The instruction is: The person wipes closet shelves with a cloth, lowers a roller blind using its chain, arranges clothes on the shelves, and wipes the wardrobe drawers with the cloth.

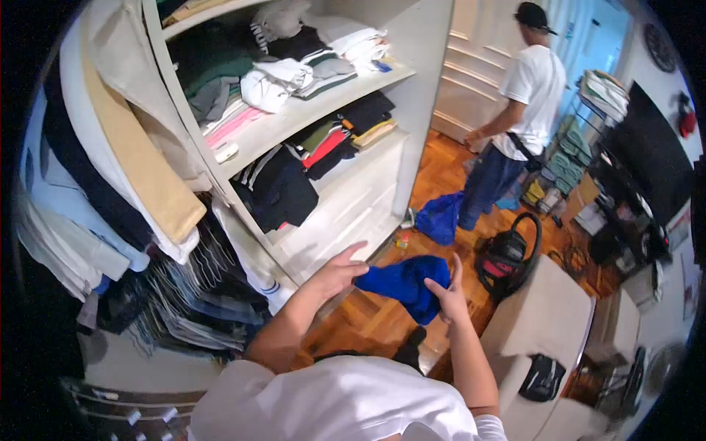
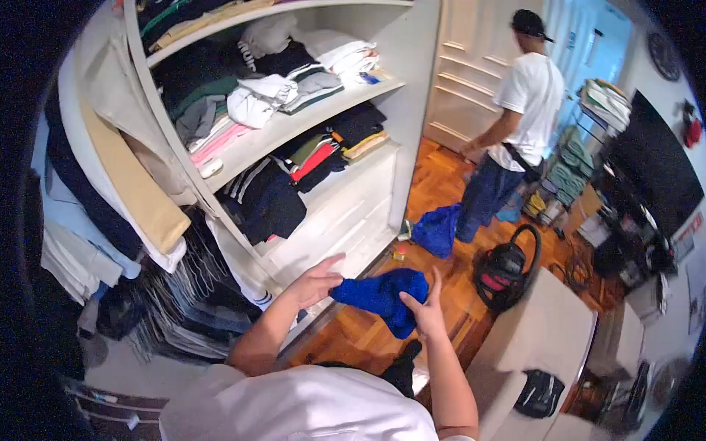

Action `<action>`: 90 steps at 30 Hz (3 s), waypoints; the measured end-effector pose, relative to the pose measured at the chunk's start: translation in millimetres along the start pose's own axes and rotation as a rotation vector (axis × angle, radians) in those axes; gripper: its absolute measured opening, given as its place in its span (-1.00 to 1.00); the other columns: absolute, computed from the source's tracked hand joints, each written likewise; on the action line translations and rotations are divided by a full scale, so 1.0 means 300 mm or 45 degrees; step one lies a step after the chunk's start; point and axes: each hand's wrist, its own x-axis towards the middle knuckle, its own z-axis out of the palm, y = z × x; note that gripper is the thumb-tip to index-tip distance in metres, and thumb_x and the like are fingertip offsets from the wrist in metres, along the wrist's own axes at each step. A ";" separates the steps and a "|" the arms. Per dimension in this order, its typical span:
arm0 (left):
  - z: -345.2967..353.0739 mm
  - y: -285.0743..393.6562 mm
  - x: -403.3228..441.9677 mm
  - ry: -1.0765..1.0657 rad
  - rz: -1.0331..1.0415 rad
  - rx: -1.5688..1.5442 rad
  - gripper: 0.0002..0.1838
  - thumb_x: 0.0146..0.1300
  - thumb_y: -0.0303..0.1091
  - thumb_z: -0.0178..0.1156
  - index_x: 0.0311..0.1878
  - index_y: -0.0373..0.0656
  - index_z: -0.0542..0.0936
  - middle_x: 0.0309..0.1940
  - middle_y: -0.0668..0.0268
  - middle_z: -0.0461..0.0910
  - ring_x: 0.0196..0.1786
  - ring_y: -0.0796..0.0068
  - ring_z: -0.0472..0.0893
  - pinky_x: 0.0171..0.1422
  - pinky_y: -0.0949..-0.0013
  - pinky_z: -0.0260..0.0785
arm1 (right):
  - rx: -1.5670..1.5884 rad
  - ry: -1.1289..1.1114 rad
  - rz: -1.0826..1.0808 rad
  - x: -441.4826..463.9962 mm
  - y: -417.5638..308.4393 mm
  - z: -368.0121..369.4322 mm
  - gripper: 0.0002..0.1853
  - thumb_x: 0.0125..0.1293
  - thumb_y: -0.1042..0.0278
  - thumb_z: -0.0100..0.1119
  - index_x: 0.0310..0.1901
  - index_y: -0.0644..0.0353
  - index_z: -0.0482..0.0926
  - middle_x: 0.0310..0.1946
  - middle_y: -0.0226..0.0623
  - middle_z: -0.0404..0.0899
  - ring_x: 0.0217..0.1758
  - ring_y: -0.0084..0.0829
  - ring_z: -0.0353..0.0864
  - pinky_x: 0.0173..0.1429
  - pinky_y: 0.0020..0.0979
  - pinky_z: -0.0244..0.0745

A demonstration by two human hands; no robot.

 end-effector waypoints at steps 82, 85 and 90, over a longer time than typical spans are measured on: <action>-0.004 1.046 -0.049 1.713 -0.349 2.380 -0.44 -0.17 -0.32 0.32 -0.01 -0.20 0.45 -0.17 0.05 0.55 -0.11 0.02 0.54 -0.03 0.16 0.38 | -0.367 -2.257 -1.685 1.065 -0.169 1.478 -0.81 0.12 0.28 0.12 -0.31 0.20 0.61 -0.28 -0.09 0.57 -0.15 -0.09 0.53 -0.06 -0.22 0.41; 0.074 1.041 -0.061 1.745 -0.322 2.345 -0.44 -0.18 -0.33 0.30 -0.01 -0.22 0.45 -0.17 0.04 0.54 -0.10 0.03 0.54 -0.01 0.16 0.38 | -0.540 -2.080 -1.584 1.059 -0.164 1.514 -0.85 0.12 0.38 0.10 -0.33 0.24 0.59 -0.33 -0.07 0.56 -0.22 -0.02 0.53 -0.12 -0.16 0.42; 0.040 1.019 -0.088 1.698 -0.222 2.389 -0.45 -0.18 -0.29 0.31 -0.04 -0.25 0.47 -0.23 0.05 0.56 -0.14 0.05 0.55 -0.06 0.17 0.39 | -0.450 -2.428 -0.815 1.072 -0.192 1.528 -0.81 0.15 0.45 0.13 -0.21 0.31 0.57 -0.47 -0.33 0.54 -0.46 -0.51 0.49 -0.32 -0.47 0.39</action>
